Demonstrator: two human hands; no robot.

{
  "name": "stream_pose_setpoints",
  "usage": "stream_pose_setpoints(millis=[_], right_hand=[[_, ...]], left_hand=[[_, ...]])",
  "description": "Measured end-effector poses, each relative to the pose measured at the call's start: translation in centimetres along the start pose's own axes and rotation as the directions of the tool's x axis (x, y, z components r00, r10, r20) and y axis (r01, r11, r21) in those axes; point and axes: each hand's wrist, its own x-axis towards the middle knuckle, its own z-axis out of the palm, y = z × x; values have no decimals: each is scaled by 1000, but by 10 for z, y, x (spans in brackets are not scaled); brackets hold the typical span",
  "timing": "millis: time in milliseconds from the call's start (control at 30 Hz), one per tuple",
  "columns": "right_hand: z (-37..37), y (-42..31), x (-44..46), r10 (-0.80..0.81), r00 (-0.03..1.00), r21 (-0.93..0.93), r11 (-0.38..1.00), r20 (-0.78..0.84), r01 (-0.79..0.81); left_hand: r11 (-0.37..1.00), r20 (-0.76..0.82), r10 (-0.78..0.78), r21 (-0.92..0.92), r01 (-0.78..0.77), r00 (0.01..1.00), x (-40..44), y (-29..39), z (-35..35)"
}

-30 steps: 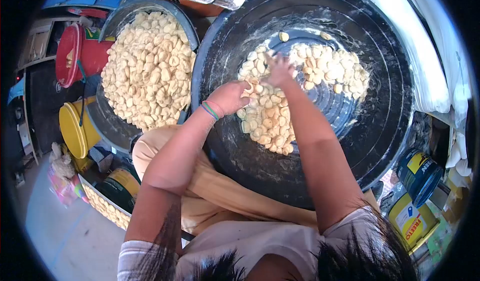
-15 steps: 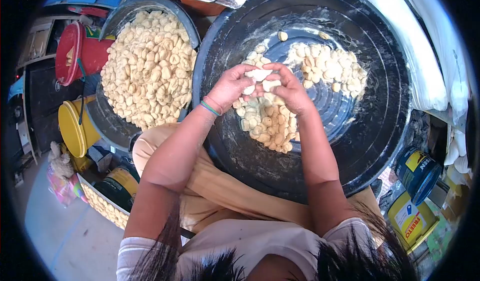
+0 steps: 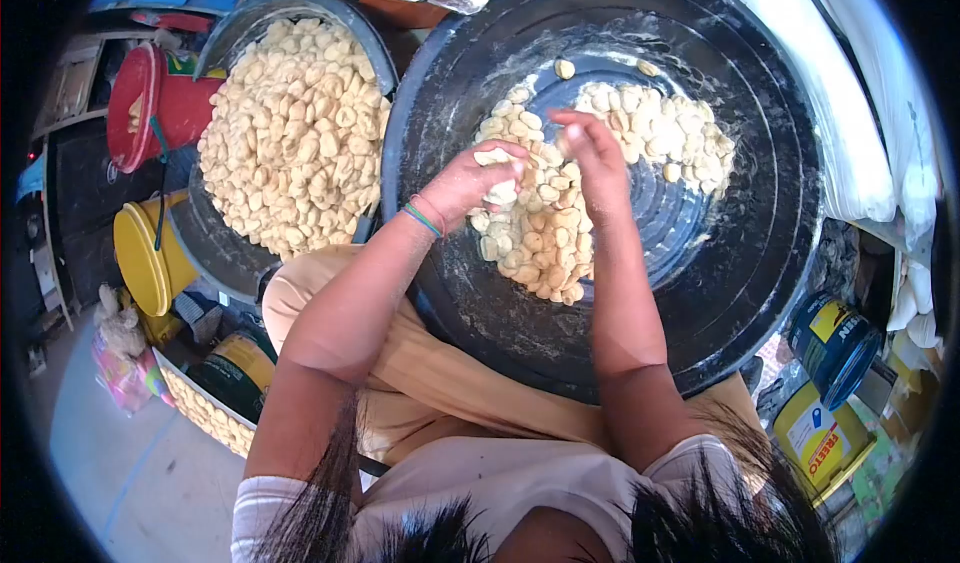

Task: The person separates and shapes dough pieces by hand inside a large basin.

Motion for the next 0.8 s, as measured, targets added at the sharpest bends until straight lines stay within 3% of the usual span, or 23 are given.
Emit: stream_pose_setpoints(millis=[33, 67, 100, 167, 200, 233, 267, 300, 333, 400, 433, 467, 500, 567, 600, 667, 767, 800], right_hand=[[-6, 3, 1, -61, 995, -296, 952, 78, 82], [-9, 10, -3, -75, 982, -372, 918, 173, 136], [-14, 21, -4, 85, 964, -329, 944, 252, 3], [-27, 41, 3, 367, 829, -268, 924, 422, -273], [-39, 45, 16, 305, 902, -484, 866, 306, -129], [-65, 77, 36, 105, 988, -651, 759, 116, -5], [-86, 109, 55, -139, 990, -803, 594, -32, 58], [-92, 96, 69, -46, 955, -904, 338, -292, -260], [-107, 94, 82, 7, 925, -872, 331, -379, -360], [-119, 95, 94, 130, 906, -897, 138, -403, -419], [-120, 96, 98, 187, 889, -901, 37, -419, -432], [-115, 99, 95, 88, 923, -925, 38, -374, -378], [-117, 117, 100, 95, 975, -980, 1, -200, -201], [-124, 159, 112, 131, 978, -982, -72, 163, 173], [-119, 152, 107, 146, 956, -964, -39, 253, 261], [-101, 131, 78, 169, 891, -906, 36, 421, 422], [-107, 139, 58, 231, 901, -832, 514, 366, 207], [-107, 152, 45, 261, 925, -536, 841, 277, -77]], left_hand=[[998, 17, -17, -53, 18, 1000, 1, 0, -2], [994, 36, -33, -104, 37, 999, 2, 0, -3], [996, 50, -35, 89, 30, 998, 4, -1, -4], [888, 72, -41, 461, 3, 997, 6, -2, -5], [751, 85, 39, 655, -85, 996, 3, -3, -5], [569, 112, 109, 808, -155, 988, -2, -7, -5], [551, 107, 82, 824, -134, 991, -6, -10, -4], [533, 100, 54, 838, -113, 994, -8, -9, -3], [501, 100, -11, 862, -81, 995, -10, 1, 2], [427, 91, -141, 904, -22, 986, -15, 22, 11], [440, 145, -78, 893, -96, 986, -11, 15, 5], [448, 198, -11, 877, -172, 980, -4, 2, -6], [454, 250, 57, 856, -248, 966, 1, -6, -12], [280, 226, 97, 929, -244, 969, 3, -9, -11], [183, 214, 119, 955, -234, 970, 4, -9, -12], [251, 193, 136, 942, -222, 972, 7, -9, -17], [354, 181, 159, 907, -227, 971, 10, -5, -19], [393, 174, 170, 891, -229, 970, 9, -5, -17]])
